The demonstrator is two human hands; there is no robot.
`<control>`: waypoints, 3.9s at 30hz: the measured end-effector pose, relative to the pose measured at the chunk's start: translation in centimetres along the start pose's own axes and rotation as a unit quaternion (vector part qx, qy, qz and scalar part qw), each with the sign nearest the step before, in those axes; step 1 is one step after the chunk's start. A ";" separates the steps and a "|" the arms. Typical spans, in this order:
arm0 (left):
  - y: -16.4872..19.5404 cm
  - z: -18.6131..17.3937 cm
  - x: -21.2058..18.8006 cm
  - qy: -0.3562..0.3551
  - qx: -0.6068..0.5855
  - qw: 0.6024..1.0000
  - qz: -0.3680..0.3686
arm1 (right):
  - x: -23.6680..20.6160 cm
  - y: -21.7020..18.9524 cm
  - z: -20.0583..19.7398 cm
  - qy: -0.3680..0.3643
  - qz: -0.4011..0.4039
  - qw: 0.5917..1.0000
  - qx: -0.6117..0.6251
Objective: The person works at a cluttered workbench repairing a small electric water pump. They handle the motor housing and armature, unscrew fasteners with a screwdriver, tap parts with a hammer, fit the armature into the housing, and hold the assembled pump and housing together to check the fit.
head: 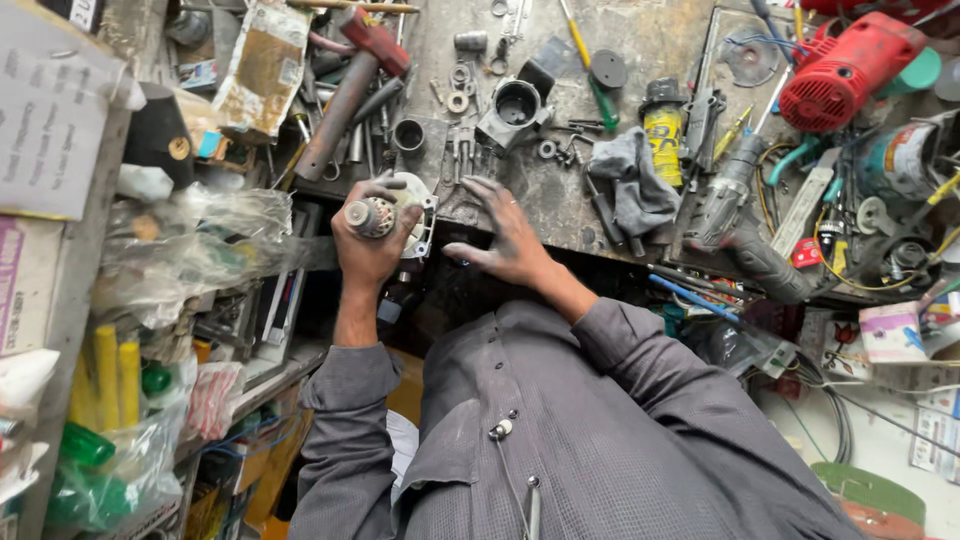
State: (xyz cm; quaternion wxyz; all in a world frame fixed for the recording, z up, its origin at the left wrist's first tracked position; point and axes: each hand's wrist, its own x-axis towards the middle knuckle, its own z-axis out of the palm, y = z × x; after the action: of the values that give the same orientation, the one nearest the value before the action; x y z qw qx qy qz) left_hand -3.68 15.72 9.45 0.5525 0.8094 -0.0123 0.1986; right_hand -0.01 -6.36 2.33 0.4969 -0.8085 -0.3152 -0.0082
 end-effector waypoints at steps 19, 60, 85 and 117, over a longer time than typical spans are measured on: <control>-2.1 0.6 -0.6 0.013 -0.051 0.999 -0.012 | -3.3 9.7 -14.2 0.097 0.262 0.888 -0.364; -0.2 2.8 -0.5 0.079 0.031 0.996 -0.001 | 0.1 -8.0 -17.4 0.048 0.185 0.980 0.047; -0.6 2.8 -0.9 0.078 0.025 0.997 0.005 | 10.8 -19.7 -15.3 -0.122 -0.126 0.973 -0.150; -0.8 2.8 -0.9 0.062 0.047 0.997 0.001 | 10.5 -18.5 -12.1 -0.208 -0.160 0.954 -0.148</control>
State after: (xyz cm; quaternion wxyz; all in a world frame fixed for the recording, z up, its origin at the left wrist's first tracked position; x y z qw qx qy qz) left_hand -3.45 13.33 7.60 0.5132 0.8207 0.0309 0.2494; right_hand 2.46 -5.16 26.66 0.2874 -0.7961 -0.5315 0.0340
